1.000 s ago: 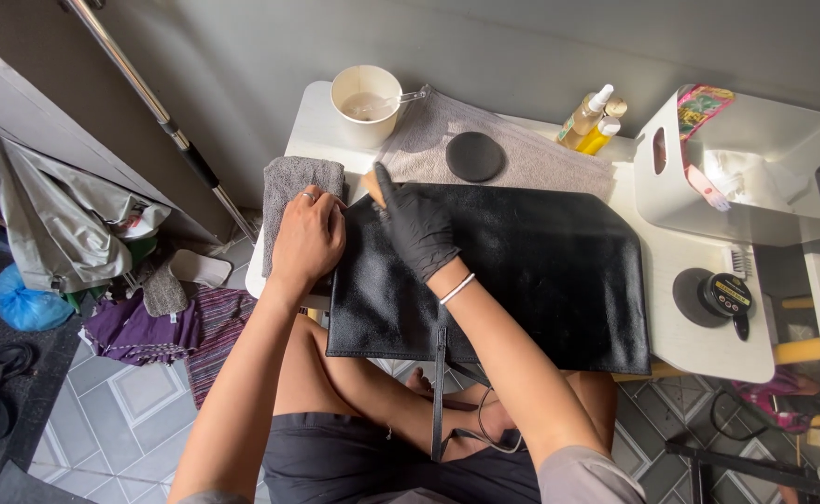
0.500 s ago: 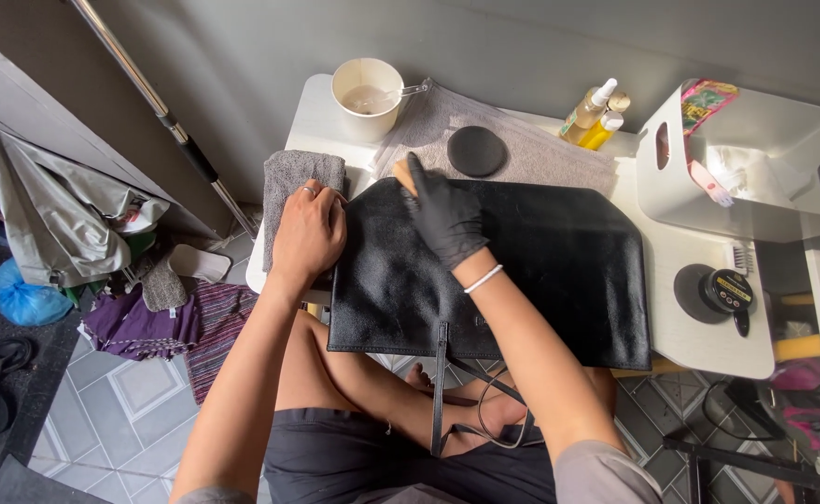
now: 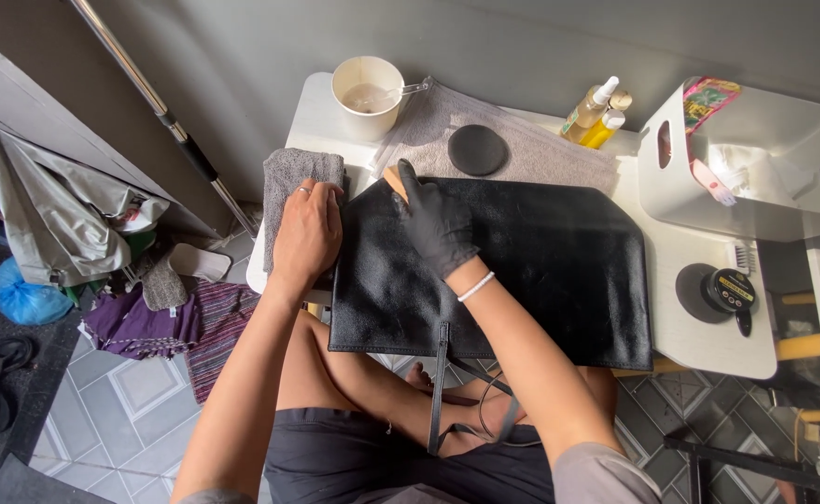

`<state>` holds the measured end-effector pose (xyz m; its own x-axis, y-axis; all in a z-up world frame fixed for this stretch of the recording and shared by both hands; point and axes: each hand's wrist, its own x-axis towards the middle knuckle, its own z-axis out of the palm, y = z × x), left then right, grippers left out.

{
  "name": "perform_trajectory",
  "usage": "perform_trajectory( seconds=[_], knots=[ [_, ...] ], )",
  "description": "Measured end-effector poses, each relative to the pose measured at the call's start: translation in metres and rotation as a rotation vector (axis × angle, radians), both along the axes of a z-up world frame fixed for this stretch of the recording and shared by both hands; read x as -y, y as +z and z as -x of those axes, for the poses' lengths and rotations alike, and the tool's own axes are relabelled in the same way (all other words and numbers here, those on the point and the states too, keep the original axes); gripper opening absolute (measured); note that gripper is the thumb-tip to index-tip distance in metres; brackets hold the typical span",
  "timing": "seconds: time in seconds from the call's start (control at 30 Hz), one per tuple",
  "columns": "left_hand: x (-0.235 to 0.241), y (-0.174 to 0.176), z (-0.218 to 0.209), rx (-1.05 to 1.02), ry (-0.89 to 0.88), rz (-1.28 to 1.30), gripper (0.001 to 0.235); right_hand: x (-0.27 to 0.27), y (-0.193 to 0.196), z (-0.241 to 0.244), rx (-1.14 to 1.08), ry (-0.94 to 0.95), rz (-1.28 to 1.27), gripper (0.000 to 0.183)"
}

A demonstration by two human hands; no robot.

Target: The person cleans a black leather handbag using a wooden brush. They systematically brush the exterior surface of the bag, including the main body and the handles, while holding the bag steady with their other hand.

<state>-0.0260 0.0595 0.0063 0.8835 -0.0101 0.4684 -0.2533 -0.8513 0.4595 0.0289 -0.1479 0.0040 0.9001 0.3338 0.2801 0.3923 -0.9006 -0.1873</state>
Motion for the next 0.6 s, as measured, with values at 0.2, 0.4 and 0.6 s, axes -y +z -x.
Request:
perform_trajectory(
  seconds=[0.2, 0.4, 0.6],
  knots=[
    [0.002, 0.013, 0.008, -0.062, -0.002, 0.109, 0.028, -0.017, 0.008, 0.033, -0.096, 0.33, -0.287, 0.048],
    [0.002, 0.013, 0.006, -0.039, 0.016, 0.111, 0.016, 0.001, -0.023, -0.009, 0.185, 0.116, -0.087, 0.071],
    [0.0, 0.001, 0.0, -0.027, 0.054, 0.08, 0.012, -0.001, -0.014, 0.012, 0.156, 0.338, -0.282, 0.048]
  ],
)
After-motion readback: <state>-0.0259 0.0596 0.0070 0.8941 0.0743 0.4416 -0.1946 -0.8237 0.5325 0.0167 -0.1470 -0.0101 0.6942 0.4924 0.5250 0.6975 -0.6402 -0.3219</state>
